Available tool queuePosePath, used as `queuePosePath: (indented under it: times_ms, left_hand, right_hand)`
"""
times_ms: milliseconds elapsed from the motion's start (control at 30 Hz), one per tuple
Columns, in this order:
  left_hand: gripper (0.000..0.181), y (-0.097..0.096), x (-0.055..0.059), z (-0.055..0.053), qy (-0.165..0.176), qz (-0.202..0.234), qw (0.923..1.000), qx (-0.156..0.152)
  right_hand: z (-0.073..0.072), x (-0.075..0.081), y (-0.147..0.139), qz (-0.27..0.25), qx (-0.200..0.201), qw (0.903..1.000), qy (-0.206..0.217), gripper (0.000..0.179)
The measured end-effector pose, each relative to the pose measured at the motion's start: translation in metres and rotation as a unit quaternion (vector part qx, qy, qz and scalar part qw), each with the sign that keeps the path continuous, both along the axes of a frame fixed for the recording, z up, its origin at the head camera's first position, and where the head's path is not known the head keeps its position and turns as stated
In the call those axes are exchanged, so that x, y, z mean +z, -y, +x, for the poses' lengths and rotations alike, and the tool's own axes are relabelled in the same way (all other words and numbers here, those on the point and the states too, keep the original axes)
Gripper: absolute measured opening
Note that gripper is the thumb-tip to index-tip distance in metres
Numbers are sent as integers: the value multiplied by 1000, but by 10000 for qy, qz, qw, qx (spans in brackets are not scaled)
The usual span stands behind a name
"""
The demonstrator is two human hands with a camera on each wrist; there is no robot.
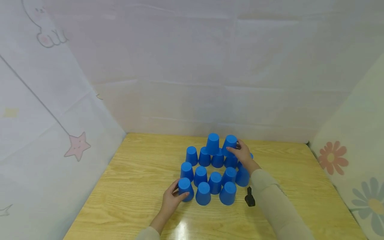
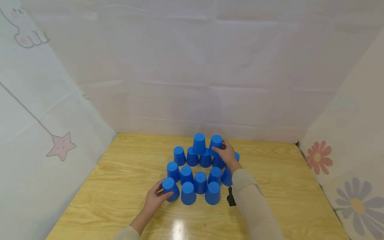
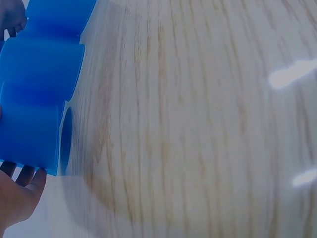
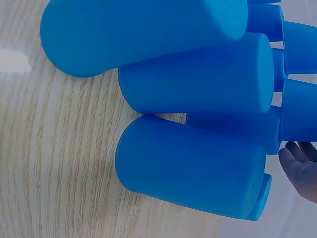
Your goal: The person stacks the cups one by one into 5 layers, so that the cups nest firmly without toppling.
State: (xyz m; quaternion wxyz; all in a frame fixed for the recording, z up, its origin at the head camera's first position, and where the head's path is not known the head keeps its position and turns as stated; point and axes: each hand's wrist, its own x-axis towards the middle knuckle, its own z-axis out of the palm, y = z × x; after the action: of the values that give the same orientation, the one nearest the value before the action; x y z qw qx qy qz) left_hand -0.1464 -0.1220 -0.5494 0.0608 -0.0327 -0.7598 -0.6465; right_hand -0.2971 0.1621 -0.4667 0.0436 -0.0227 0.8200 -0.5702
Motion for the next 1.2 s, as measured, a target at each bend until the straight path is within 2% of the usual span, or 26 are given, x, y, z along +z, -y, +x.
queuePosePath:
  times_ms: [233, 400, 667, 1200]
  left_hand:
    - [56, 2, 7, 1, 40, 4, 9999, 126]
    - [55, 3, 12, 1, -68, 62, 10000, 31]
    - [54, 9, 26, -4, -23, -392, 9992, -39]
    - [52, 11, 57, -21, -248, -525, 9980, -240]
  right_hand:
    - [-1, 1, 0, 42, 54, 10000, 23, 68]
    - [-2, 0, -1, 42, 41, 10000, 67, 70]
    - [1, 3, -2, 43, 153, 9998, 125, 70]
    - [26, 3, -14, 259, 166, 9995, 2, 73]
